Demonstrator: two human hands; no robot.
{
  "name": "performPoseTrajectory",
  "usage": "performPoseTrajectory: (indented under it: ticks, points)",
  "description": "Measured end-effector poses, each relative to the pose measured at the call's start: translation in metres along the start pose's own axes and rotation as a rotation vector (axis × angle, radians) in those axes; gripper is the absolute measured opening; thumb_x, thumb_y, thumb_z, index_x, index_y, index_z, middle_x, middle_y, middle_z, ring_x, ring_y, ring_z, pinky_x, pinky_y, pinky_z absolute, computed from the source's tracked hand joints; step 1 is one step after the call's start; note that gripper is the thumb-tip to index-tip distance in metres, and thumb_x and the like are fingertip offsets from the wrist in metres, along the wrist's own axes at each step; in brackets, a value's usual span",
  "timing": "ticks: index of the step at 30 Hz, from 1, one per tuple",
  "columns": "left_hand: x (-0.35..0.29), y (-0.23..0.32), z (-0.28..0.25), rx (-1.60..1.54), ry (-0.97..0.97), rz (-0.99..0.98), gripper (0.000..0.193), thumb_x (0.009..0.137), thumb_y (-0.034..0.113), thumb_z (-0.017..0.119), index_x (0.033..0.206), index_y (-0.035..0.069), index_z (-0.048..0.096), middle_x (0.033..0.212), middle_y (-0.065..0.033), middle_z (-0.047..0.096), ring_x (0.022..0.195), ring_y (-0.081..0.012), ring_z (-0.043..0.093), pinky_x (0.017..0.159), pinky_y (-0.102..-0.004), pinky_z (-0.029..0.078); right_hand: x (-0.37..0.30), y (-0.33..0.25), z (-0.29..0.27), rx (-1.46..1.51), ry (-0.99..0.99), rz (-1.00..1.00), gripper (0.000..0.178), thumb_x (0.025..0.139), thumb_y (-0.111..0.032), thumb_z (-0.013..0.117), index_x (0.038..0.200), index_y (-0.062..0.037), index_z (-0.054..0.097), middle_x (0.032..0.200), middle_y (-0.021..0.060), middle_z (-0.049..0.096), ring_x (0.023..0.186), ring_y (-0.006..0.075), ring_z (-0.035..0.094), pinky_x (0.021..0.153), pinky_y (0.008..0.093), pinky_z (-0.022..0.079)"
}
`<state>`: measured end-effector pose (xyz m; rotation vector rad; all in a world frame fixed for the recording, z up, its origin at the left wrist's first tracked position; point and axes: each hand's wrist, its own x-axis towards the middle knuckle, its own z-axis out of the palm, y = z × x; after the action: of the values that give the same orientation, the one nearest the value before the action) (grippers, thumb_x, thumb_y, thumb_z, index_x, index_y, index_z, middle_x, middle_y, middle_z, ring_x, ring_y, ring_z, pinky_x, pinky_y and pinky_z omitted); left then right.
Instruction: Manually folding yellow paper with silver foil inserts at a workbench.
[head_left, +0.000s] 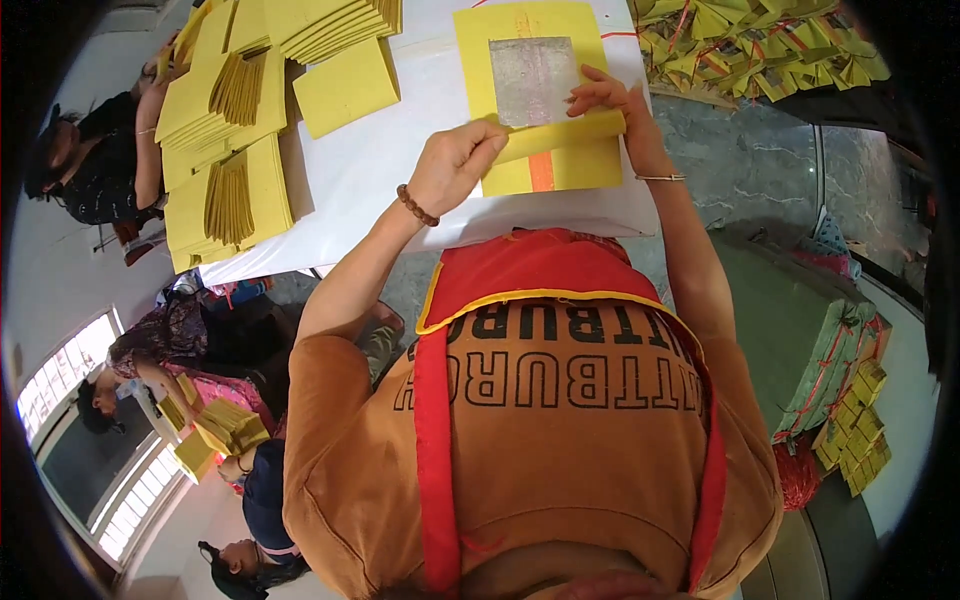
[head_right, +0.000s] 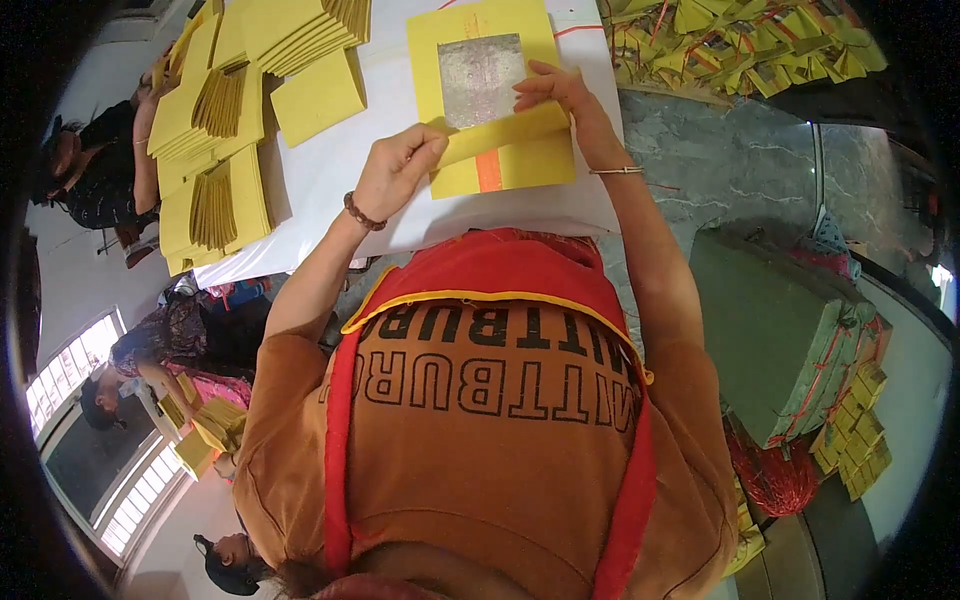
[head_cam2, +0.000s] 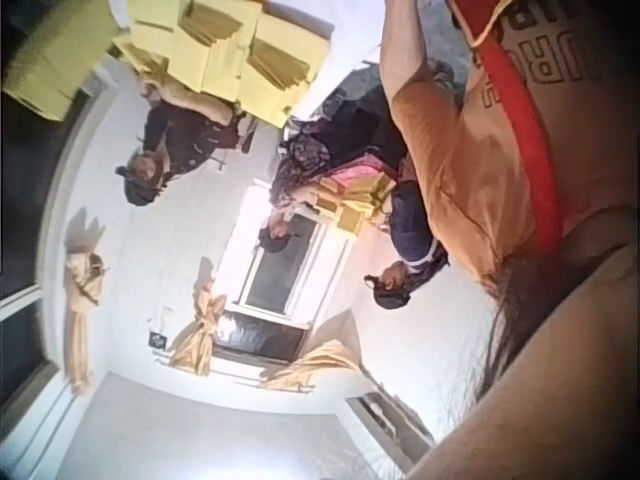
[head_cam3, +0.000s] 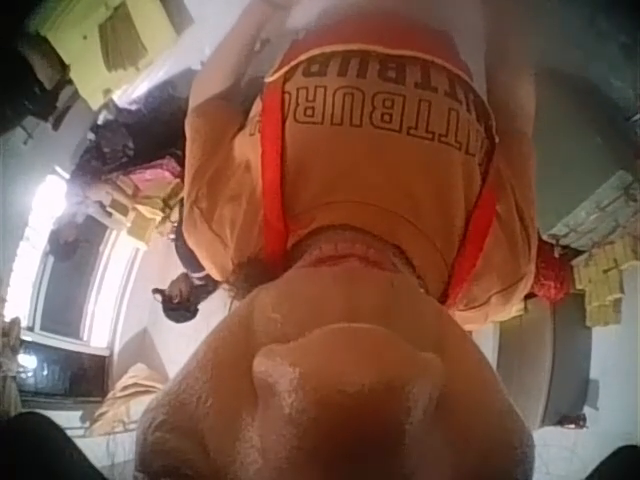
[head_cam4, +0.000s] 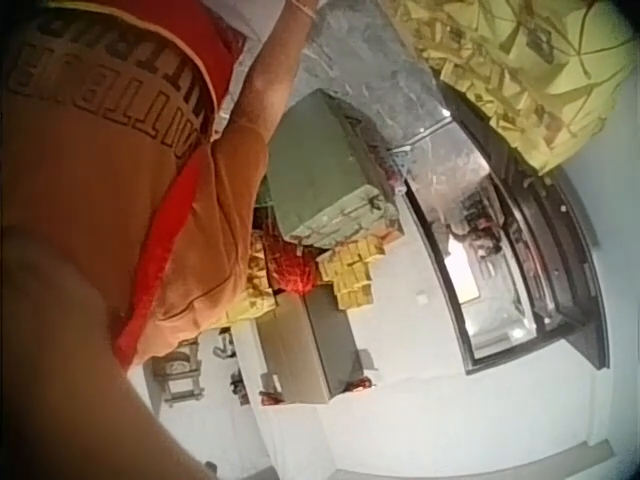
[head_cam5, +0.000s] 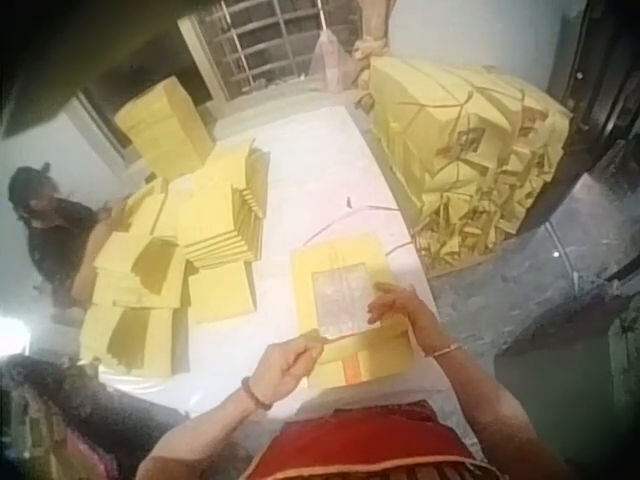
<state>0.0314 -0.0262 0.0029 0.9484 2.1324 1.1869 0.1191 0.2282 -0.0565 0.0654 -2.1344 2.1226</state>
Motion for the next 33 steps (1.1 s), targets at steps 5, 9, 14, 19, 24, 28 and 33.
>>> performPoseTrajectory:
  ticks: [5, 9, 14, 19, 24, 28, 33]
  points:
    - [0.012, -0.017, -0.002, -0.354, 0.03, -0.133, 0.024, 0.093, 0.022, 0.053, 0.093, 0.001, 0.062, 0.068, 0.0027, 0.052, 0.059, -0.0041, 0.044, 0.051, -0.021, 0.037, -0.008, -0.01, 0.003, 0.059, 0.03, 0.139, 0.039, 0.089, -0.026, 0.058, 0.121, -0.0038, 0.055, 0.139, 0.0081, 0.037, 0.131, 0.0183, 0.032, 0.105, 0.0329, 0.028]
    - [0.014, -0.018, -0.012, -0.361, -0.068, -0.162, 0.023, 0.092, 0.024, 0.054, 0.099, 0.004, 0.063, 0.079, 0.0025, 0.057, 0.071, -0.0053, 0.048, 0.062, -0.0207, 0.04, -0.005, -0.018, 0.001, -0.058, -0.037, 0.165, 0.051, 0.081, -0.013, 0.068, 0.128, -0.0029, 0.049, 0.145, 0.007, 0.027, 0.126, 0.0161, 0.039, 0.1, 0.0308, 0.036]
    - [0.01, -0.011, -0.022, -0.041, 0.008, 0.348, 0.029, 0.085, 0.022, 0.061, 0.111, 0.007, 0.061, 0.108, -0.0046, 0.059, 0.1, -0.0175, 0.049, 0.084, -0.0301, 0.039, -0.007, -0.019, 0.01, 0.183, 0.1, 0.251, 0.05, 0.085, -0.006, 0.061, 0.133, -0.0054, 0.045, 0.123, -0.0006, 0.054, 0.102, 0.0085, 0.054, 0.089, 0.023, 0.044]
    - [0.019, -0.02, -0.01, 0.531, 0.115, 0.563, 0.039, 0.076, 0.012, 0.063, 0.115, 0.012, 0.06, 0.114, -0.0077, 0.057, 0.106, -0.026, 0.049, 0.088, -0.0372, 0.039, -0.005, -0.01, -0.003, -0.059, 0.039, 0.048, 0.041, 0.081, -0.006, 0.063, 0.121, -0.0098, 0.055, 0.123, 0.0022, 0.055, 0.115, 0.0178, 0.049, 0.098, 0.0332, 0.038]
    - [0.006, -0.012, -0.01, 0.673, 0.183, 0.614, 0.04, 0.073, 0.004, 0.056, 0.112, 0.014, 0.062, 0.109, -0.0072, 0.059, 0.102, -0.0262, 0.053, 0.086, -0.0376, 0.042, -0.012, -0.045, -0.001, -1.006, -0.033, -0.322, 0.036, 0.075, -0.01, 0.068, 0.111, -0.0153, 0.061, 0.119, 0.0039, 0.057, 0.122, 0.0279, 0.045, 0.104, 0.0426, 0.029]
    - [-0.014, -0.005, -0.008, 0.673, 0.126, 0.642, 0.04, 0.074, 0.003, 0.055, 0.112, 0.014, 0.061, 0.109, -0.0082, 0.059, 0.101, -0.0269, 0.055, 0.084, -0.0357, 0.046, -0.031, -0.057, 0.008, -0.94, -0.018, -0.324, 0.032, 0.074, -0.014, 0.068, 0.105, -0.0135, 0.063, 0.112, 0.0023, 0.061, 0.119, 0.0254, 0.049, 0.101, 0.0414, 0.031]
    - [-0.028, 0.012, -0.003, 0.469, 0.092, 0.519, 0.032, 0.076, 0.007, 0.059, 0.107, 0.009, 0.061, 0.101, -0.0105, 0.062, 0.096, -0.0267, 0.059, 0.076, -0.0325, 0.051, -0.045, -0.054, 0.006, -0.764, -0.139, -0.277, 0.027, 0.075, -0.014, 0.067, 0.102, -0.0131, 0.064, 0.108, 0.0018, 0.063, 0.111, 0.0217, 0.054, 0.093, 0.0373, 0.036]
